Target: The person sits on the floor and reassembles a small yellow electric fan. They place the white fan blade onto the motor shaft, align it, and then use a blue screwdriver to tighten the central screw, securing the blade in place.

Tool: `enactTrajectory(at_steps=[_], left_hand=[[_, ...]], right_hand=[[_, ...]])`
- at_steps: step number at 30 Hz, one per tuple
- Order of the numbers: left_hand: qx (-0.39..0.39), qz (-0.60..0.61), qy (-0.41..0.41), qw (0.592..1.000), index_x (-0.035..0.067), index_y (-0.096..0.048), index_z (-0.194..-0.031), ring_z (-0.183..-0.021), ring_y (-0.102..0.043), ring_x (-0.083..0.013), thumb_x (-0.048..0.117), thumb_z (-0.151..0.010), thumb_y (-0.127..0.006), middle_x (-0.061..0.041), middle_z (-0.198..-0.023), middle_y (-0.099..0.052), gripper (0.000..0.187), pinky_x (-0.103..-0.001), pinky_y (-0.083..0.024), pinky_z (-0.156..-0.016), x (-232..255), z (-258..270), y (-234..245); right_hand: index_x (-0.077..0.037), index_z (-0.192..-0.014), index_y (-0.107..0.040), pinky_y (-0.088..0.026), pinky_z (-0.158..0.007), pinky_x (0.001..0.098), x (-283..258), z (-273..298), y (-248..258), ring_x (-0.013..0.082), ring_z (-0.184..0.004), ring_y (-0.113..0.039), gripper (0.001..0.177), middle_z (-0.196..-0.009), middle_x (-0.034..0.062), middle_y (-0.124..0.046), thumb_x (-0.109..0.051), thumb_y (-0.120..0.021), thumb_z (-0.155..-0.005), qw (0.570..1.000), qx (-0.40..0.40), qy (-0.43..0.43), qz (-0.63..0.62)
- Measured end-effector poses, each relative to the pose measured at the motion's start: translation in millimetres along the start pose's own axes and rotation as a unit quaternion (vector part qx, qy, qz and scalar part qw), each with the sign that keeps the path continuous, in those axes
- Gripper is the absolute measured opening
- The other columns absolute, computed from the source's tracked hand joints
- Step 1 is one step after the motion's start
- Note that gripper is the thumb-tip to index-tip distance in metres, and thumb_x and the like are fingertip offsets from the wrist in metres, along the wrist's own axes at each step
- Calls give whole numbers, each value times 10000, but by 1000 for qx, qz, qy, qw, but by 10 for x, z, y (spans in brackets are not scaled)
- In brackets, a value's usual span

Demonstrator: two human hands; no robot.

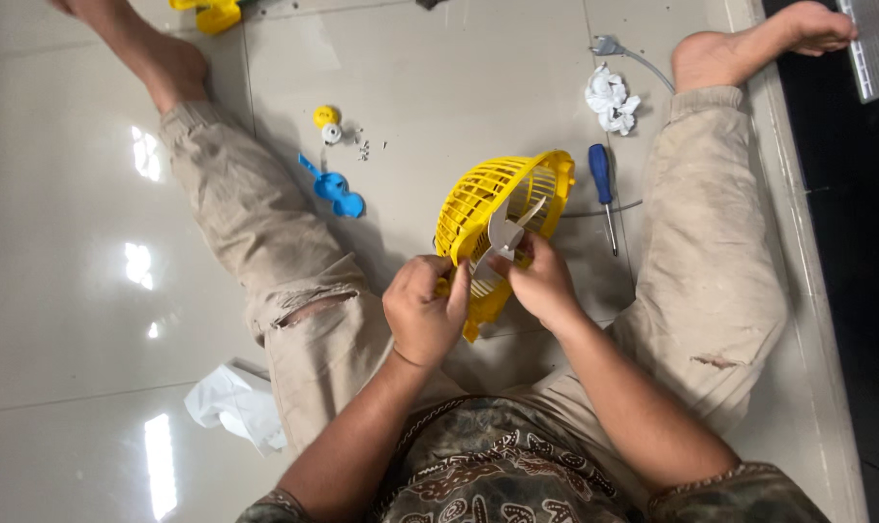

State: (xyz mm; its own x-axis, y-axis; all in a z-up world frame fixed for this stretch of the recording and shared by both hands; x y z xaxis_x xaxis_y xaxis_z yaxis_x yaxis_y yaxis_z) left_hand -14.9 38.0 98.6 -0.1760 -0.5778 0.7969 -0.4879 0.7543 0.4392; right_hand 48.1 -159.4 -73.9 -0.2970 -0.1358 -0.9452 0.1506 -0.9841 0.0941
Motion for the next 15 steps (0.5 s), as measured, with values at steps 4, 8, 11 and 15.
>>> enactTrajectory(at_steps=[4, 8, 11, 15], left_hand=[[-41, -28, -16, 999, 41, -650, -894, -747, -696, -297, 111, -862, -809, -113, -849, -696, 177, -383, -564, -672, 191, 34, -115], [-67, -21, 0, 998, 45, -646, -924, -748, -706, -295, 134, -858, -807, -106, -860, -703, 195, -378, -569, -671, 217, 90, -170], [-78, -16, -6, 997, 45, -632, -934, -741, -699, -302, 135, -855, -813, -105, -859, -695, 217, -381, -564, -667, 250, 127, -203], [-102, -20, -23, 994, 51, -619, -946, -747, -692, -304, 127, -846, -821, -109, -862, -677, 237, -386, -562, -676, 333, 231, -247]], right_hand=[[10, -1079, -697, -490, -647, 315, 240, -48, 203, 141, -705, -597, 303, -855, 90, -681, -271, -717, -968, 993, 58, -74, 77], [29, -937, -732, -489, -610, 287, 497, -150, 301, 108, -637, -608, 406, -738, 24, -688, -348, -614, -1031, 992, 52, -111, -7], [40, -919, -716, -536, -632, 294, 580, -217, 363, 123, -649, -640, 402, -746, 36, -697, -338, -615, -1012, 989, 42, -122, -66], [1, -980, -744, -578, -682, 292, 413, -191, 311, 139, -718, -715, 363, -832, 52, -759, -354, -673, -945, 989, 16, -125, -77]])
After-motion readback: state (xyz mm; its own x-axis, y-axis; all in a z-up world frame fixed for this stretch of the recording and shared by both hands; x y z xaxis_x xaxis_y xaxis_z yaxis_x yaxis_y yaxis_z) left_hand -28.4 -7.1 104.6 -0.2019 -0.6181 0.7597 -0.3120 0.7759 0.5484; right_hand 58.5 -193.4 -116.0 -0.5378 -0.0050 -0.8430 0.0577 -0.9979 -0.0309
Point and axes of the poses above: each hand's wrist, its own z-axis away from the middle knuckle, its own y-axis out of the back of the hand, x = y × z, the point moved 10 cm from there along -z, towards the middle knuckle
